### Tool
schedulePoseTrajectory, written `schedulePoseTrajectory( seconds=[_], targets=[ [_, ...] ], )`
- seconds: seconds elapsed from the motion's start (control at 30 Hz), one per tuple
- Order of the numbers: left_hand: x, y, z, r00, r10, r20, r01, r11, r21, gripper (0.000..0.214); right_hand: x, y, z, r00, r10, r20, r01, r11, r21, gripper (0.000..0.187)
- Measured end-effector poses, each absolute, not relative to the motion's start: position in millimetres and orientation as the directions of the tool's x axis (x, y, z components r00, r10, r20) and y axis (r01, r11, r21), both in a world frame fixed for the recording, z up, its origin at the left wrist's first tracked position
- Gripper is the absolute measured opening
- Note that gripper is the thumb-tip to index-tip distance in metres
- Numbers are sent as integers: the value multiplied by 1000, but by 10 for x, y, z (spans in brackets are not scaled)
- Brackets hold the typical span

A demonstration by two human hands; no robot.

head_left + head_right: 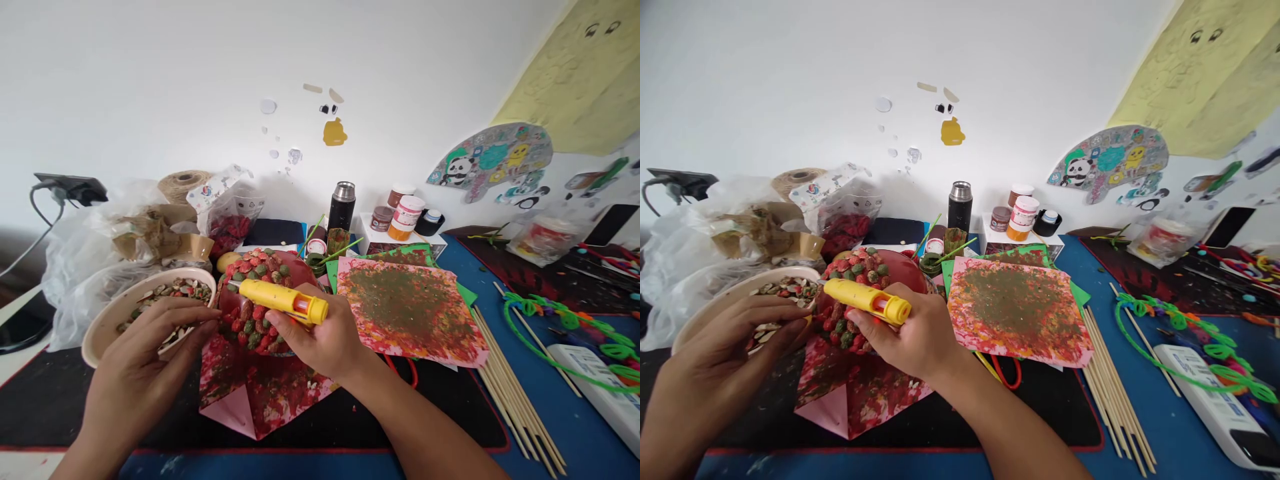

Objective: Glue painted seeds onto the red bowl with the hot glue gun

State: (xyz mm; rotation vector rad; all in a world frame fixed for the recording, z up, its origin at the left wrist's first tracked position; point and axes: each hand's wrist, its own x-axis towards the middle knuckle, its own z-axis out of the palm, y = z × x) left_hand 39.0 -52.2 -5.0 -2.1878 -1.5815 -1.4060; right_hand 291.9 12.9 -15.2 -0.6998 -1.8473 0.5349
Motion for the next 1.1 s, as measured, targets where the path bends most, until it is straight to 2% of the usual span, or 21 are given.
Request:
schedulePoseTrajectory(
  seconds=[0.13,0.3,0.43,0.53,0.6,0.7,0.8,0.93,1.0,1.1],
  targets=[
    [386,-502,-48,111,703,702,762,-514,394,15,2920,115,-132,-298,707,641,236,705,-669,44],
    [351,-542,-66,30,753,657,764,-442,471,16,2920,112,-136,-295,675,676,204,736,-646,39],
    [305,-629,-103,-211,773,598,770,-245,589,25,2926,119,-171,-297,679,671,188,731,-656,36],
    [175,-635,-98,-435,727,531,713,-82,696,35,2935,118,-185,-293,683,669,184,727,-662,34],
    [17,-594,-53,-484,711,511,710,-22,704,40,2942,116,-183,-282,689,668,178,722,-669,33],
    [-285,-493,49,-452,734,508,777,43,628,45,2953,114,-172,-260,688,678,154,722,-674,31],
    [-560,-370,98,-366,809,460,841,76,535,46,2961,118,-169,-243,678,694,135,732,-668,28],
    [-744,-186,-24,-158,921,355,918,5,396,44,2962,124,-178,-203,682,703,124,730,-672,28],
    [-766,-103,-130,-66,941,333,943,-50,330,45,2961,125,-180,-184,673,716,125,739,-663,29],
    [-762,-11,-264,-12,945,326,970,-68,234,48,2962,121,-172,-186,664,724,123,747,-654,28]
  ],
)
